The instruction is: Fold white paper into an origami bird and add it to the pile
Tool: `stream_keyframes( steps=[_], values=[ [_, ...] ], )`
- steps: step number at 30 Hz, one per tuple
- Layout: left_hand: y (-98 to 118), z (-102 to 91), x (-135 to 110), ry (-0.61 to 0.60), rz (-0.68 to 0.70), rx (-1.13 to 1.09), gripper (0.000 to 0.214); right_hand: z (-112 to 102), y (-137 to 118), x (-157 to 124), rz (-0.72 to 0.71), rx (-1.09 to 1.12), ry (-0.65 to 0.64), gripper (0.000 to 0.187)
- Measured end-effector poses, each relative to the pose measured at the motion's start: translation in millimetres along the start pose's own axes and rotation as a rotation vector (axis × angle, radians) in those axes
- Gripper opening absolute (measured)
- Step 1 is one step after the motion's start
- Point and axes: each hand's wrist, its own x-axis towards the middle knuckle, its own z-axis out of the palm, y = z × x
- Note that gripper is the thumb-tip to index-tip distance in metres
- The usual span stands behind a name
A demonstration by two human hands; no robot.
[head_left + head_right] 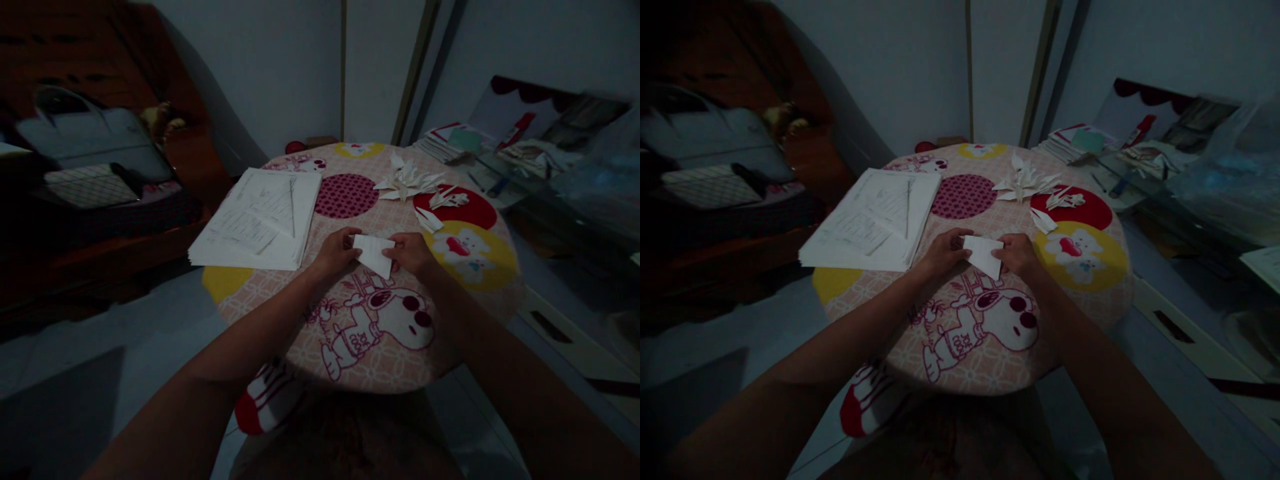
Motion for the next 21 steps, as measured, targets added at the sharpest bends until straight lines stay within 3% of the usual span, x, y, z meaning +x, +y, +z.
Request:
stream_keyframes(
  steps=[5, 7, 10, 13, 17, 21],
  values=[
    [2.0, 0.9, 16.7, -0.062, 0.001, -0.079, 0.052, 6.8, 1.5, -23.6, 0.203, 0.257, -0.160, 0.010],
    [5.2, -1.5, 23.0, -0.221, 0.015, -0.111, 0.052, 10.3, 0.9, -32.9, 0.258, 0.276, -0.248, 0.010],
    [14.4, -7.0, 33.9, -0.555, 0.053, -0.093, 0.044, 12.4, -0.7, -42.4, 0.297, 0.189, -0.368, 0.015],
    [27.0, -8.3, 47.7, -0.732, 0.107, 0.015, 0.044, 8.0, -0.3, -47.0, 0.225, 0.060, -0.408, 0.028],
    [40.7, 1.4, 60.3, -0.756, 0.165, 0.198, 0.044, -0.3, 2.1, -51.8, 0.035, -0.176, -0.360, 0.027],
    [42.2, 10.5, 54.1, -0.704, 0.294, 0.354, 0.047, -0.1, 3.2, -55.7, -0.221, -0.601, -0.065, 0.011]
  ],
)
